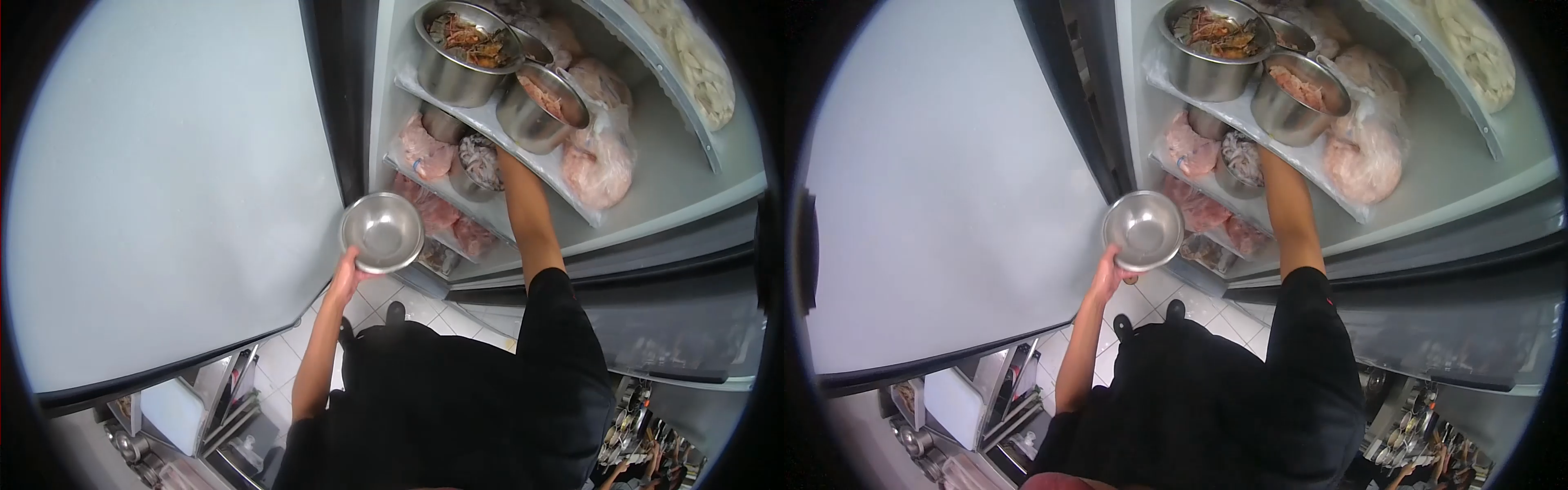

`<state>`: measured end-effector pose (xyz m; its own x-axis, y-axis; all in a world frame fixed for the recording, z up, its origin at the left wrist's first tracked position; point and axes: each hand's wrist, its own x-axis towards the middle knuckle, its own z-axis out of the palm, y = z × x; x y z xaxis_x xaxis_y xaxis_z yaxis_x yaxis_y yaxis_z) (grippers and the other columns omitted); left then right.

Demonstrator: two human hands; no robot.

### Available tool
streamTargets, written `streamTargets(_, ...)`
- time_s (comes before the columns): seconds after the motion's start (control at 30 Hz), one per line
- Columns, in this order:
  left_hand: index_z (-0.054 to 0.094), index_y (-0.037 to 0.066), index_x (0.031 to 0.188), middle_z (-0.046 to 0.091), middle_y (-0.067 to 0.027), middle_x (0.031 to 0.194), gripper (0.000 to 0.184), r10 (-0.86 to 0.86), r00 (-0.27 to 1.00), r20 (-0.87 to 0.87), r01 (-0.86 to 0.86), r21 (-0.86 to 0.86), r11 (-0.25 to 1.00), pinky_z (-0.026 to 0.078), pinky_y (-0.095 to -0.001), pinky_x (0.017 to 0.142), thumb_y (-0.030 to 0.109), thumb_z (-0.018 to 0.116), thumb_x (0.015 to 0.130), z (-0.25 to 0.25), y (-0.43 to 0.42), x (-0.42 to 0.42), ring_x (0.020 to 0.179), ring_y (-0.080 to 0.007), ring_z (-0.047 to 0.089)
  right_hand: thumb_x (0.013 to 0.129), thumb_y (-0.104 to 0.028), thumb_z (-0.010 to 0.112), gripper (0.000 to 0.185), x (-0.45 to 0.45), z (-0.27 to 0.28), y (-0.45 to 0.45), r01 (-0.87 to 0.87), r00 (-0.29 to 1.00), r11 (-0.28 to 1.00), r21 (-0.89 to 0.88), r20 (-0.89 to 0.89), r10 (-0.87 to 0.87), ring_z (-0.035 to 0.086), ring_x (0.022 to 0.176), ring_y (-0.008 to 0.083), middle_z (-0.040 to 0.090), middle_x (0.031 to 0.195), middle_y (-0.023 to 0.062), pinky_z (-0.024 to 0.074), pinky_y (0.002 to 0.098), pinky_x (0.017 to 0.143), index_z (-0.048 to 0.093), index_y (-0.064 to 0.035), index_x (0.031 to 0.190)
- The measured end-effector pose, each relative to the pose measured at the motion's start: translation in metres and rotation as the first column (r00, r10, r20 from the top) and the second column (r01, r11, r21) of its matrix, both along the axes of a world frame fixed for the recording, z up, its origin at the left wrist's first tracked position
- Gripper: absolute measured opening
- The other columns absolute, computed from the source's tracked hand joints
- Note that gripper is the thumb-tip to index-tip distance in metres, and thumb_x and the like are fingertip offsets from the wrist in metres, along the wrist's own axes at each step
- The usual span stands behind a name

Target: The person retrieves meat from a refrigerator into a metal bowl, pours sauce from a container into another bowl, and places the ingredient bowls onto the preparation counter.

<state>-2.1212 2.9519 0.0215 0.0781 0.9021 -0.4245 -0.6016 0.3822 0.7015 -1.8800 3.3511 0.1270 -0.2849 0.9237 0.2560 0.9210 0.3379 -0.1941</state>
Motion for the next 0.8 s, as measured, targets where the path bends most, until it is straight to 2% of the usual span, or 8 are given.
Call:
streamTargets(0.13, 0.031, -0.013, 0.136, 0.048, -0.0266, 0.132, 0.054, -0.045, 0.999, -0.024, 0.046, 0.073, 0.996, 0.058, -0.0485, 0.087, 0.025, 0.034, 0.098, 0.047, 0.046, 0.016, 0.11, -0.038, 0.061, 0.077, -0.015, 0.068, 0.052, 0.002, -0.003, -0.003, -0.02, 1.0, 1.0, -0.009, 0.008, 0.02, 0.054, 0.118, 0.0355, 0.057, 0.125, 0.0214, 0.0447, 0.0416, 0.099, 0.054, -0.006, 0.126)
streamTargets(0.33, 0.021, -0.011, 0.138, 0.048, -0.0291, 0.129, 0.055, -0.12, 0.99, 0.071, 0.11, 0.133, 0.985, 0.058, -0.0471, 0.088, 0.019, 0.041, 0.096, 0.054, 0.083, 0.015, 0.108, -0.0416, 0.062, 0.076, -0.015, 0.069, 0.054, 0.003, -0.004, -0.004, -0.032, 0.999, 0.999, -0.026, 0.01, 0.033, 0.054, 0.118, 0.0348, 0.056, 0.126, 0.0212, 0.045, 0.0414, 0.098, 0.054, -0.0063, 0.127)
streamTargets(0.43, 0.03, -0.014, 0.134, 0.05, -0.0299, 0.129, 0.053, -0.124, 0.992, -0.017, 0.125, 0.123, 0.984, 0.055, -0.0424, 0.094, 0.022, 0.038, 0.097, 0.065, 0.087, 0.015, 0.108, -0.0397, 0.062, 0.076, -0.014, 0.069, 0.054, 0.011, 0.005, -0.007, -0.056, 0.974, 0.998, -0.034, -0.22, 0.047, 0.054, 0.118, 0.0345, 0.056, 0.126, 0.0211, 0.0452, 0.0413, 0.098, 0.054, -0.0065, 0.128)
streamTargets(0.5, 0.029, -0.014, 0.135, 0.05, -0.0301, 0.129, 0.053, -0.094, 0.996, 0.0, 0.093, 0.148, 0.985, 0.055, -0.0424, 0.095, 0.022, 0.038, 0.097, 0.06, 0.094, 0.014, 0.109, -0.0406, 0.061, 0.076, -0.014, 0.069, 0.055, 0.021, 0.013, -0.013, -0.131, 0.839, 0.979, -0.157, -0.544, 0.025, 0.054, 0.118, 0.0343, 0.056, 0.127, 0.021, 0.0453, 0.0412, 0.098, 0.053, -0.0066, 0.128)
streamTargets(0.57, 0.029, -0.014, 0.135, 0.049, -0.0295, 0.13, 0.053, -0.096, 0.995, 0.029, 0.09, 0.142, 0.986, 0.054, -0.0425, 0.096, 0.021, 0.04, 0.097, 0.057, 0.094, 0.014, 0.111, -0.041, 0.06, 0.076, -0.014, 0.07, 0.056, 0.027, 0.018, -0.027, -0.301, 0.585, 0.903, -0.307, -0.807, -0.079, 0.054, 0.118, 0.034, 0.056, 0.127, 0.021, 0.0453, 0.0411, 0.098, 0.053, -0.0068, 0.128)
streamTargets(0.67, 0.03, -0.013, 0.135, 0.049, -0.0273, 0.129, 0.052, -0.103, 0.991, 0.089, 0.089, 0.148, 0.985, 0.053, -0.0427, 0.098, 0.019, 0.044, 0.096, 0.059, 0.104, 0.018, 0.113, -0.0409, 0.059, 0.075, -0.014, 0.07, 0.057, 0.02, 0.027, -0.057, -0.516, 0.36, 0.755, -0.405, -0.902, -0.238, 0.054, 0.118, 0.0337, 0.055, 0.127, 0.0209, 0.0455, 0.041, 0.098, 0.053, -0.0069, 0.129)
streamTargets(0.73, 0.031, -0.011, 0.134, 0.05, -0.0252, 0.128, 0.05, -0.085, 0.988, 0.13, 0.064, 0.152, 0.986, 0.053, -0.0428, 0.098, 0.017, 0.047, 0.096, 0.055, 0.106, 0.022, 0.115, -0.0405, 0.058, 0.075, -0.014, 0.07, 0.057, 0.001, 0.033, -0.094, -0.552, 0.438, 0.687, -0.473, -0.865, -0.243, 0.055, 0.118, 0.0335, 0.055, 0.128, 0.0208, 0.0456, 0.0409, 0.098, 0.053, -0.0071, 0.129)
streamTargets(0.8, 0.034, -0.01, 0.131, 0.051, -0.0225, 0.125, 0.046, -0.07, 0.985, 0.161, 0.047, 0.142, 0.989, 0.053, -0.0429, 0.098, 0.014, 0.05, 0.094, 0.062, 0.104, 0.022, 0.114, -0.0372, 0.058, 0.075, -0.014, 0.07, 0.058, -0.019, 0.042, -0.135, -0.555, 0.595, 0.661, -0.505, -0.796, -0.108, 0.055, 0.118, 0.0333, 0.055, 0.128, 0.0207, 0.0457, 0.0408, 0.098, 0.053, -0.0072, 0.129)
